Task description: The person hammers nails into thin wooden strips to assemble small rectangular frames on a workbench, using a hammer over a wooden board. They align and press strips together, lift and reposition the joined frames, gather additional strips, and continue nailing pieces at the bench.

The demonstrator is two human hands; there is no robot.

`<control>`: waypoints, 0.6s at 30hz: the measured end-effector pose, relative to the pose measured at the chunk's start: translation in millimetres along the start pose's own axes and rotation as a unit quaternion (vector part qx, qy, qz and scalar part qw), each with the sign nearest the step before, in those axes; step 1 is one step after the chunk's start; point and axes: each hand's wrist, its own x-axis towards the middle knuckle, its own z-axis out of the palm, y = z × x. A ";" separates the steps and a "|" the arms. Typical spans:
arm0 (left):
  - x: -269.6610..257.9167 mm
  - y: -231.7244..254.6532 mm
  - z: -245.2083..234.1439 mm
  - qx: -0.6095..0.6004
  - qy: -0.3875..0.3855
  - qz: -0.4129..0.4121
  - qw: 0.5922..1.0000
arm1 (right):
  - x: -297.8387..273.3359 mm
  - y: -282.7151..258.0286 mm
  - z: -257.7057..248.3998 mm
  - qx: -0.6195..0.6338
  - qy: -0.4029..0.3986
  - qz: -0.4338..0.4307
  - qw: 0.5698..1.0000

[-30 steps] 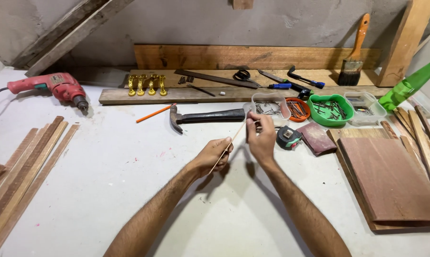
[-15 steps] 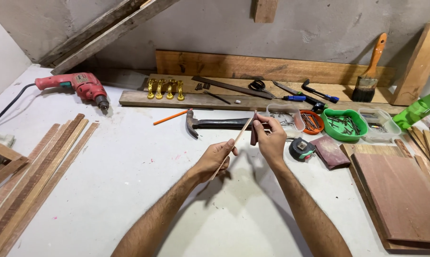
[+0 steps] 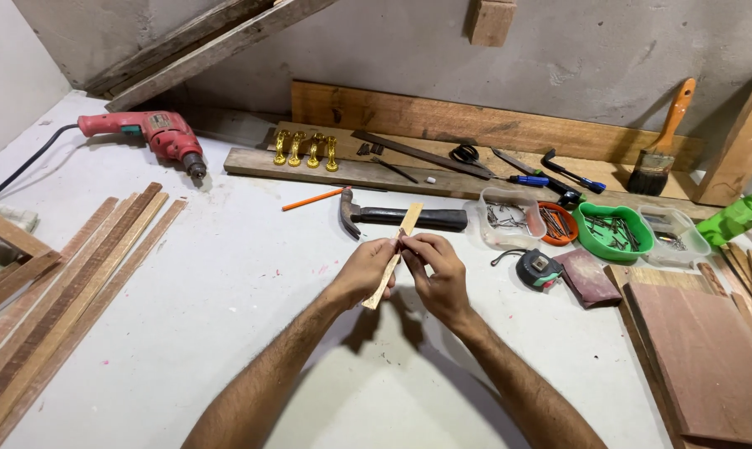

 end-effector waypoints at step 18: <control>-38.9 8.1 -7.2 0.262 0.060 0.107 0.957 | 27.6 12.9 20.1 -0.001 0.034 0.052 0.998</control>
